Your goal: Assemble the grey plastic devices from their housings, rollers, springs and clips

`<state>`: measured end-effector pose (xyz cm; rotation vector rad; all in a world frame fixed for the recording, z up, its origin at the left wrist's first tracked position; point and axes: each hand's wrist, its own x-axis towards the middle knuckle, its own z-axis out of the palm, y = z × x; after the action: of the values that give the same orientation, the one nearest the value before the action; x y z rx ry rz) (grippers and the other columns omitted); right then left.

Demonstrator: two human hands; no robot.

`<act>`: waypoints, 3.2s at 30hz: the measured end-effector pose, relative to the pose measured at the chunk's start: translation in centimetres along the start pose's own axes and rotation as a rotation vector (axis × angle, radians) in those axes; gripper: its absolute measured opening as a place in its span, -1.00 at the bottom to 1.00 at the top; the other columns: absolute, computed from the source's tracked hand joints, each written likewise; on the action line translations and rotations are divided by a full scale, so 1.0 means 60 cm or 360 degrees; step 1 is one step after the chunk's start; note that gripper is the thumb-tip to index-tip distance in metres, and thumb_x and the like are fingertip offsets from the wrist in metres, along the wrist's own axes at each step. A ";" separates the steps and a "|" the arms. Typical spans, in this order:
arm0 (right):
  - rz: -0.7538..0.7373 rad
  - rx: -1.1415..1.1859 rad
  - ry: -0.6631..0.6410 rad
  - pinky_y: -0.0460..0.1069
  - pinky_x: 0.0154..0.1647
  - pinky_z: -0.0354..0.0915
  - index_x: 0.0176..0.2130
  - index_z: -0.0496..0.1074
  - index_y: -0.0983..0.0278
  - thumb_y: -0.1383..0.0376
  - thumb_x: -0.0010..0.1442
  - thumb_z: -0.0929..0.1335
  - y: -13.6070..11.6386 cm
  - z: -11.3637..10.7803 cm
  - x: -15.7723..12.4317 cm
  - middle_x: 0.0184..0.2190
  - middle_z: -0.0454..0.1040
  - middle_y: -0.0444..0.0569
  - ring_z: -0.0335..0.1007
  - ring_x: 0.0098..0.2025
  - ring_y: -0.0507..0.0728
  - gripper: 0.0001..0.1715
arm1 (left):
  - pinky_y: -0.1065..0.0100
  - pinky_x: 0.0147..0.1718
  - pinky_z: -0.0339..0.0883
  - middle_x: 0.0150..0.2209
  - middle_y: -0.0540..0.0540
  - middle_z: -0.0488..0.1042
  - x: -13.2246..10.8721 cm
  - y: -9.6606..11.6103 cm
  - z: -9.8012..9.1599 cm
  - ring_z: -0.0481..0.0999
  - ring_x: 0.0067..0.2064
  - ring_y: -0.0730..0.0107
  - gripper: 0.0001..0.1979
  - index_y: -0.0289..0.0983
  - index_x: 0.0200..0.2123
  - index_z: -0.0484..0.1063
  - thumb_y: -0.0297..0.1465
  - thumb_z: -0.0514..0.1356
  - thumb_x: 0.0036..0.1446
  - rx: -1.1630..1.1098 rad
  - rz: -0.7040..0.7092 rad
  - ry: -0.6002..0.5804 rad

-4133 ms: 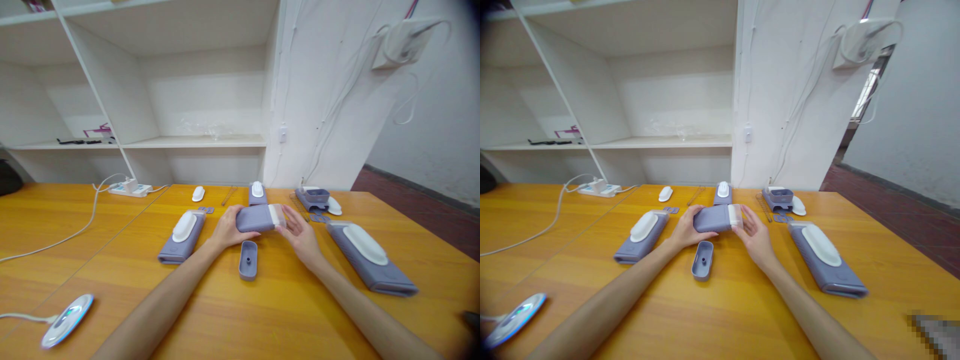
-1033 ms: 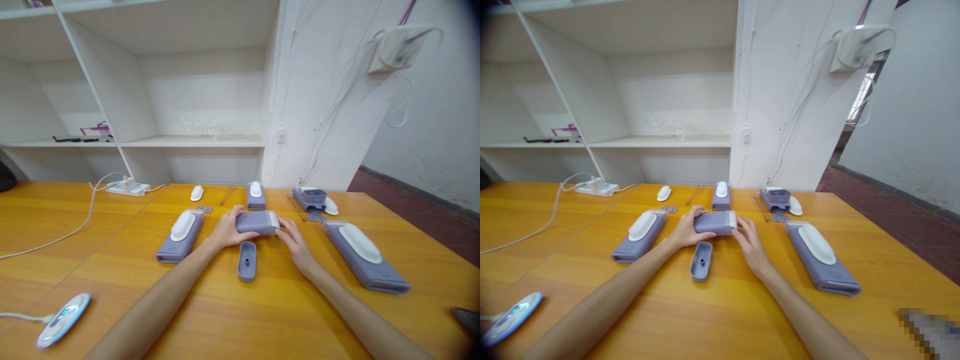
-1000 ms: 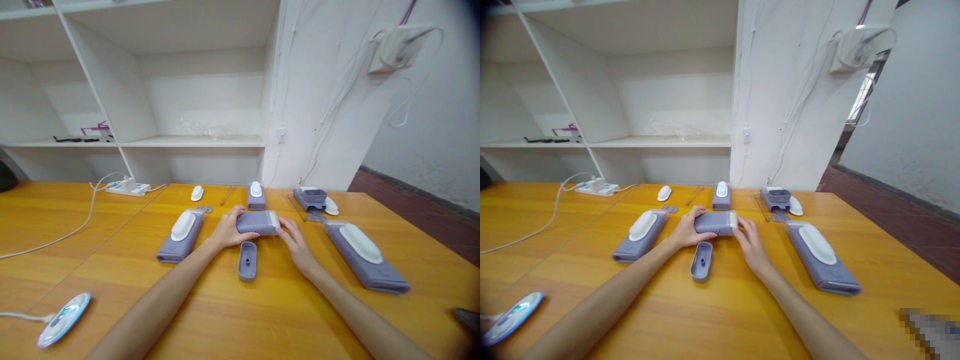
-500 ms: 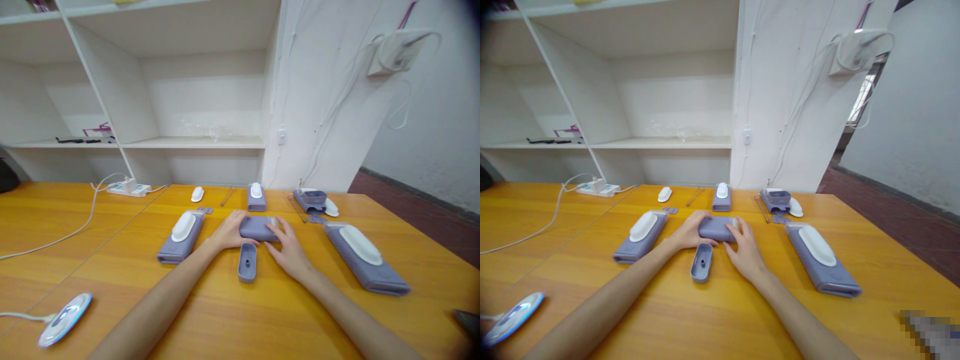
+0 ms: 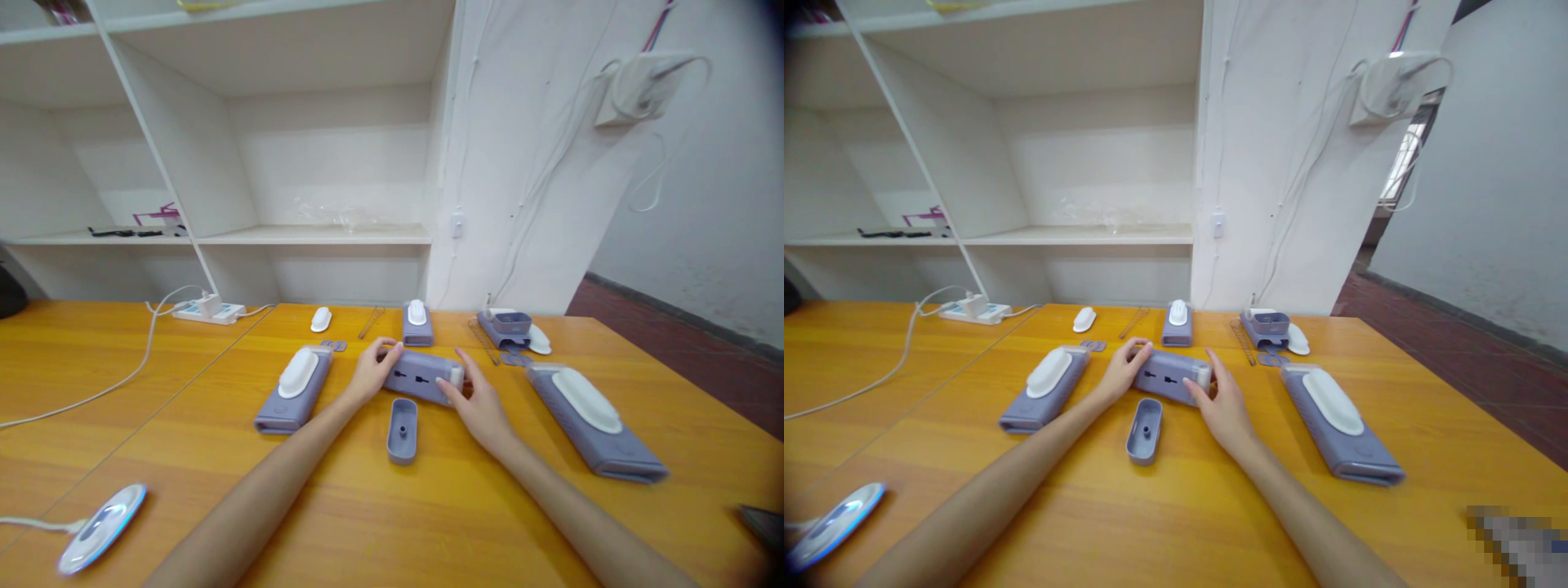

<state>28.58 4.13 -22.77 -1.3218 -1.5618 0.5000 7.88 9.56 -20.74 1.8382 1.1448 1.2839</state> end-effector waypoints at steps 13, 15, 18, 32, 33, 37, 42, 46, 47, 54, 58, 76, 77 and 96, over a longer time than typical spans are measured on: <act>0.0100 -0.0155 0.0164 0.17 0.12 0.17 0.11 0.27 0.38 0.05 0.15 0.27 0.027 -0.001 0.012 0.08 0.33 0.20 0.26 0.10 0.27 -0.35 | 0.41 -0.45 0.16 -0.47 -0.08 0.49 0.003 -0.009 0.003 0.42 -0.41 0.36 -0.48 -0.31 -0.41 0.48 -0.01 -0.04 0.14 0.0632 -0.0053 -0.0056; 0.0086 -0.0184 0.0165 0.16 0.14 0.14 0.09 0.28 0.39 0.06 0.15 0.26 0.027 0.000 0.012 0.06 0.34 0.19 0.25 0.10 0.26 -0.37 | 0.41 -0.46 0.14 -0.46 -0.09 0.50 0.005 -0.008 0.003 0.43 -0.41 0.35 -0.47 -0.32 -0.42 0.48 -0.02 -0.05 0.15 0.0700 -0.0065 -0.0103; 0.0064 -0.0224 0.0162 0.16 0.13 0.14 0.06 0.31 0.38 0.08 0.16 0.25 0.026 -0.001 0.012 0.04 0.36 0.18 0.26 0.08 0.25 -0.42 | 0.40 -0.46 0.16 -0.44 -0.09 0.51 0.007 -0.003 0.002 0.44 -0.40 0.34 -0.48 -0.32 -0.43 0.49 -0.03 -0.05 0.15 0.0793 -0.0069 -0.0196; -0.0113 -0.0304 0.0099 0.19 0.11 0.13 0.00 0.37 0.29 0.11 0.18 0.26 0.010 -0.004 0.004 -0.05 0.35 0.11 0.24 0.02 0.24 -0.54 | 0.07 -0.07 0.19 -0.02 -0.45 0.34 0.126 0.000 -0.081 0.28 0.07 -0.14 -0.56 -0.38 -0.09 0.36 -0.21 0.14 0.03 0.1537 -0.0514 0.0159; -0.0119 -0.0295 0.0096 0.19 0.11 0.13 0.00 0.37 0.28 0.12 0.18 0.25 0.011 -0.004 0.004 -0.05 0.35 0.10 0.24 0.02 0.24 -0.55 | 0.03 -0.06 0.18 0.00 -0.46 0.32 0.136 -0.006 -0.090 0.26 0.09 -0.16 -0.55 -0.40 -0.06 0.33 -0.23 0.14 0.02 0.1581 -0.0581 0.0202; -0.0146 -0.0265 0.0055 0.16 0.11 0.14 -0.03 0.40 0.26 0.12 0.20 0.23 0.014 -0.005 0.004 -0.06 0.34 0.09 0.24 0.02 0.23 -0.58 | -0.11 -0.05 0.14 0.10 -0.48 0.20 0.164 -0.039 -0.118 0.18 0.14 -0.16 -0.53 -0.37 0.08 0.19 -0.34 0.05 0.09 0.1692 -0.0832 0.0377; -0.0133 -0.0255 0.0022 0.14 0.13 0.13 -0.04 0.41 0.26 0.14 0.21 0.23 0.014 -0.006 0.005 -0.05 0.34 0.08 0.24 0.04 0.21 -0.60 | -0.28 -0.07 0.08 0.23 -0.51 -0.01 0.173 -0.089 -0.139 -0.02 0.24 -0.28 -0.43 -0.34 0.17 0.10 -0.37 0.07 0.06 0.1735 -0.1120 0.0431; -0.0134 -0.0269 0.0022 0.14 0.13 0.13 -0.04 0.41 0.26 0.15 0.21 0.22 0.011 -0.007 0.004 -0.05 0.34 0.07 0.24 0.03 0.21 -0.61 | -0.33 -0.06 0.02 0.22 -0.51 0.02 0.169 -0.104 -0.153 -0.06 0.25 -0.30 -0.50 -0.36 0.14 0.16 -0.39 0.01 0.11 0.1775 -0.1167 0.0426; -0.0132 -0.0270 0.0022 0.14 0.13 0.13 -0.04 0.41 0.26 0.15 0.21 0.22 0.011 -0.007 0.004 -0.05 0.34 0.07 0.24 0.03 0.21 -0.61 | -0.33 -0.07 0.03 0.22 -0.51 0.02 0.169 -0.104 -0.155 -0.06 0.25 -0.30 -0.52 -0.36 0.13 0.18 -0.39 -0.01 0.13 0.1783 -0.1157 0.0427; -0.0127 -0.0266 0.0026 0.16 0.14 0.13 -0.04 0.41 0.24 0.15 0.21 0.22 0.009 -0.007 0.004 -0.05 0.34 0.07 0.24 0.04 0.22 -0.61 | 0.02 -0.14 0.28 -0.09 -0.44 0.43 0.161 -0.081 -0.161 0.43 -0.03 -0.05 -0.67 -0.41 -0.03 0.28 -0.47 0.01 0.11 0.1695 -0.0992 0.0333; -0.0125 -0.0261 0.0029 0.15 0.13 0.13 -0.05 0.42 0.22 0.14 0.20 0.22 0.010 -0.008 0.004 -0.05 0.34 0.06 0.24 0.04 0.22 -0.61 | 0.18 -0.15 0.29 -0.14 -0.41 0.44 0.164 -0.049 -0.163 0.45 -0.05 0.01 -0.63 -0.41 0.00 0.20 -0.49 0.06 0.07 0.1704 -0.0754 0.0340; -0.0170 -0.0314 0.0046 0.16 0.10 0.16 -0.04 0.41 0.24 0.15 0.20 0.23 0.013 -0.006 0.006 -0.07 0.35 0.08 0.26 0.01 0.22 -0.61 | 0.39 -0.31 0.26 -0.30 -0.02 0.45 0.025 0.068 -0.035 0.45 -0.27 0.32 -0.65 -0.21 -0.19 0.30 -0.33 0.28 -0.08 0.0512 0.0291 -0.0738; -0.0165 -0.0318 0.0043 0.16 0.10 0.16 -0.04 0.41 0.24 0.15 0.20 0.23 0.013 -0.006 0.006 -0.07 0.35 0.08 0.26 0.01 0.22 -0.60 | 0.38 -0.29 0.27 -0.29 -0.02 0.46 0.026 0.067 -0.036 0.45 -0.25 0.31 -0.66 -0.21 -0.18 0.30 -0.33 0.27 -0.07 0.0499 0.0304 -0.0750; -0.0173 -0.0266 -0.0004 0.12 0.13 0.13 -0.03 0.40 0.25 0.20 0.24 0.16 0.016 -0.006 0.006 -0.06 0.35 0.06 0.24 0.03 0.19 -0.59 | 0.36 -0.25 0.27 -0.22 -0.06 0.46 0.029 0.070 -0.011 0.46 -0.21 0.30 -0.66 -0.21 -0.13 0.28 -0.35 0.24 0.00 0.0520 0.0457 -0.0825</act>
<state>29.42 4.66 -23.24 -1.3525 -1.6966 0.3089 8.82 9.28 -16.26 2.4587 0.8580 0.7057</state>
